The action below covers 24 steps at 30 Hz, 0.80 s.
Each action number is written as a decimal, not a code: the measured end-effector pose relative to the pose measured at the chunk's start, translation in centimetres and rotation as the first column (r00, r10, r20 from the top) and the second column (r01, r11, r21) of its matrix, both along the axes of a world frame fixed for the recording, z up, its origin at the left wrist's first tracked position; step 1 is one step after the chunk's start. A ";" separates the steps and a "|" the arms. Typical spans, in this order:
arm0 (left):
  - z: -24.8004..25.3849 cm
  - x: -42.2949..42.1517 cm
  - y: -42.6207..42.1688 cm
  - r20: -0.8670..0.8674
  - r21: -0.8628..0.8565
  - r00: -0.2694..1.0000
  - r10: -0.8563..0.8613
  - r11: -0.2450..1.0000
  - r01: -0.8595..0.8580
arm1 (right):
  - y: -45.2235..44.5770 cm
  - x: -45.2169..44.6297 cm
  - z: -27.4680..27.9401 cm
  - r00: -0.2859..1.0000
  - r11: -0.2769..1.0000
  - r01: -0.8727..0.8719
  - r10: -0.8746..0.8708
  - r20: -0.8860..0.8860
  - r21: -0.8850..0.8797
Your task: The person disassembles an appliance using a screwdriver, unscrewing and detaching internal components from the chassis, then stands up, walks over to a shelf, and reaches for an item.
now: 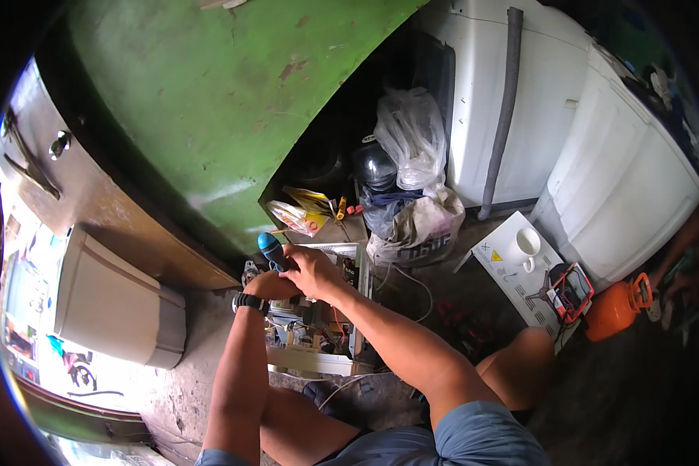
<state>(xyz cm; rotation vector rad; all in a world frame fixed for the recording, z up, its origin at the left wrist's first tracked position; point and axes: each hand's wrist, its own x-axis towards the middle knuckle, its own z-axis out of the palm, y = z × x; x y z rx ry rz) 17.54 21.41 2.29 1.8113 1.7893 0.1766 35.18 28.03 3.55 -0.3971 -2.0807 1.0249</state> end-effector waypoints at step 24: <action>-3.2 0.2 0.3 -0.144 0.030 0.941 0.306 0.952 -0.305 | 0.8 0.1 -0.6 0.983 0.976 -0.152 0.165 0.078 -0.153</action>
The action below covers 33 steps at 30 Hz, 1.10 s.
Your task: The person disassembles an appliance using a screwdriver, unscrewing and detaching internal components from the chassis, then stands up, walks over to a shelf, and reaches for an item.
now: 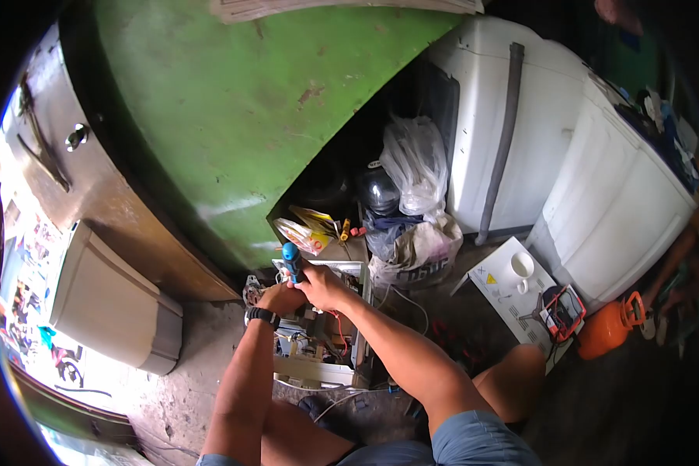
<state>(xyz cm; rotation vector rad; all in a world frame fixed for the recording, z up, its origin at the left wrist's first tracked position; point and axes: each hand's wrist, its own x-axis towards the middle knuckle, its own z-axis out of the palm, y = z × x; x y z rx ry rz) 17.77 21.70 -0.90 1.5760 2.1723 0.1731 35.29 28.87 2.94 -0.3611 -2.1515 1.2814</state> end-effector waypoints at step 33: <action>5.0 2.5 -1.6 0.082 -0.098 0.978 0.190 0.978 -0.182 | 0.5 -1.0 -0.6 0.992 0.992 -0.105 0.109 0.057 -0.070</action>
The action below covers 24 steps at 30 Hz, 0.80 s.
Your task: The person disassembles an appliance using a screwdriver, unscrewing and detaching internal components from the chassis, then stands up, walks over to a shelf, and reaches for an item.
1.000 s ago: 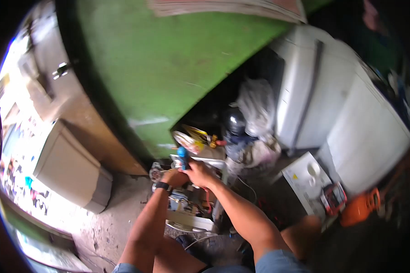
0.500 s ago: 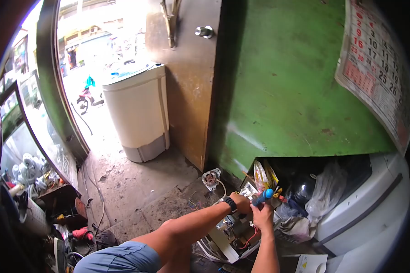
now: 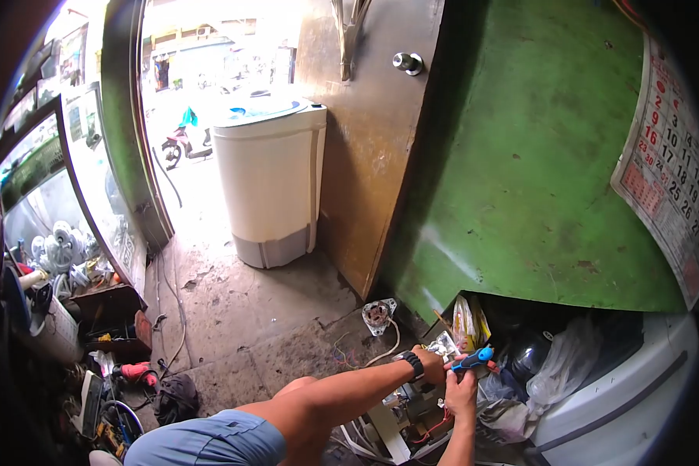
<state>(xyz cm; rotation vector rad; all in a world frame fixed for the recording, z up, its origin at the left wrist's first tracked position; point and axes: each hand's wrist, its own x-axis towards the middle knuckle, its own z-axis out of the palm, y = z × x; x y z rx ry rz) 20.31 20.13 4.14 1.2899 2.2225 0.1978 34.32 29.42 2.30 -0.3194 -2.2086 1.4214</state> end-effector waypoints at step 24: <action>-1.1 -0.3 0.4 -0.050 0.053 0.998 -0.033 0.998 0.035 | -0.6 -0.2 1.2 0.999 0.980 0.018 -0.012 -0.033 0.196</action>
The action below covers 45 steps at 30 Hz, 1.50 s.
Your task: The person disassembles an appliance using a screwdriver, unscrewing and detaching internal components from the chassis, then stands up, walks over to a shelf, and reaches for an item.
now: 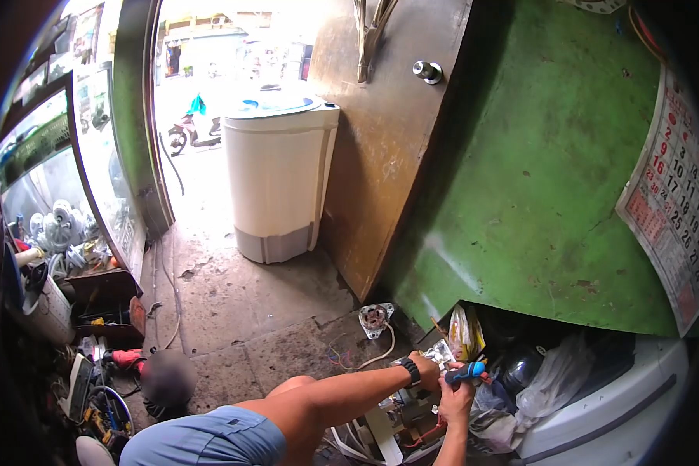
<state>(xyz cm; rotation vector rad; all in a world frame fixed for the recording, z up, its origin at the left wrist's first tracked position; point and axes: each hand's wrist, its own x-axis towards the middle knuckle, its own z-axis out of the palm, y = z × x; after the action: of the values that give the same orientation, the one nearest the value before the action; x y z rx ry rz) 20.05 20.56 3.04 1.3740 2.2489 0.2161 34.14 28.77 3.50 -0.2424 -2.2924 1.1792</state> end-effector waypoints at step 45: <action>0.1 0.0 -0.1 0.027 0.012 0.999 -0.017 1.000 0.016 | 0.7 -0.2 -1.0 0.999 0.985 -0.035 0.035 -0.003 -0.170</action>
<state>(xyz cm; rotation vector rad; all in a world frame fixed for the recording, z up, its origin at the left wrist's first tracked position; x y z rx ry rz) 20.04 20.43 3.10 1.3872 2.2168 0.2417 33.97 29.48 2.50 -0.2659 -2.2056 1.3954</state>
